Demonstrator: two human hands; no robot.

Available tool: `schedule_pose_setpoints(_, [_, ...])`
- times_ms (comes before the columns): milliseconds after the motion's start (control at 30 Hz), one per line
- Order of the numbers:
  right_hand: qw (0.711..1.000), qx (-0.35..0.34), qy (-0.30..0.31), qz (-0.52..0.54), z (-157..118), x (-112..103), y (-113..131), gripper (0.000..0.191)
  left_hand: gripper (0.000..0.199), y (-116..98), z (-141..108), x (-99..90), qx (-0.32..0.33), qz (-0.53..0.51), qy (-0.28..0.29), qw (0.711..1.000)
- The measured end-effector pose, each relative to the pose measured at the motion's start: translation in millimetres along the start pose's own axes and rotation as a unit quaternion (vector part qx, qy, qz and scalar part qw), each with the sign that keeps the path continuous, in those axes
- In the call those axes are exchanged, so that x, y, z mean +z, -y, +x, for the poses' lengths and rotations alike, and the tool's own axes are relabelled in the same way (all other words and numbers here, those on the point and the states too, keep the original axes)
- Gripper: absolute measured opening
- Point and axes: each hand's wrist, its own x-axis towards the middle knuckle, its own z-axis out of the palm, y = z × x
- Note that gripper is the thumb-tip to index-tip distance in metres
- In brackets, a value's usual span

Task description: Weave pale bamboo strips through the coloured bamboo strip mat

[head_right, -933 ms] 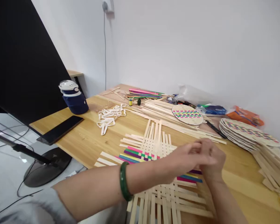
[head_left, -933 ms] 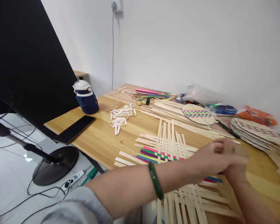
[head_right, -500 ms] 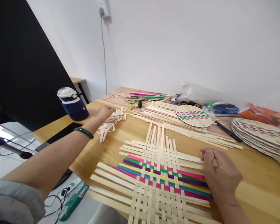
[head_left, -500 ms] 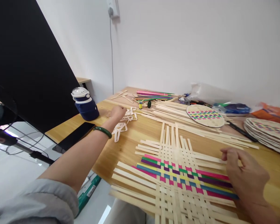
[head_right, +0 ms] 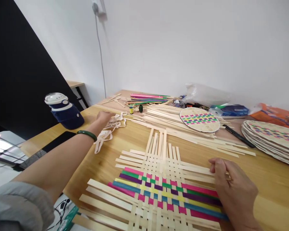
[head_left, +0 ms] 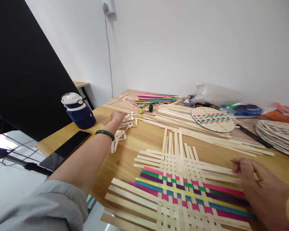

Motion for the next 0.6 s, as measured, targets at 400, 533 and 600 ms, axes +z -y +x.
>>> schedule_pose_setpoints(400, [0.998, 0.044, 0.001, 0.042, -0.7, 1.3, -6.2, 0.031, 0.013, -57.9, -71.0, -68.5, 0.120, -0.404, 0.239, 0.875])
schedule_pose_setpoints(533, [0.993, 0.057, 0.004, 0.099, 1.5, -0.6, -11.6, 0.026, 0.015, -68.5, -126.4, -85.8, 0.156, -0.404, 0.333, 0.838])
schedule_pose_setpoints(600, [0.988, 0.072, 0.002, 0.137, 3.9, -9.0, -5.4, 0.025, 0.016, -69.2, -154.8, -91.0, 0.186, -0.366, 0.369, 0.834])
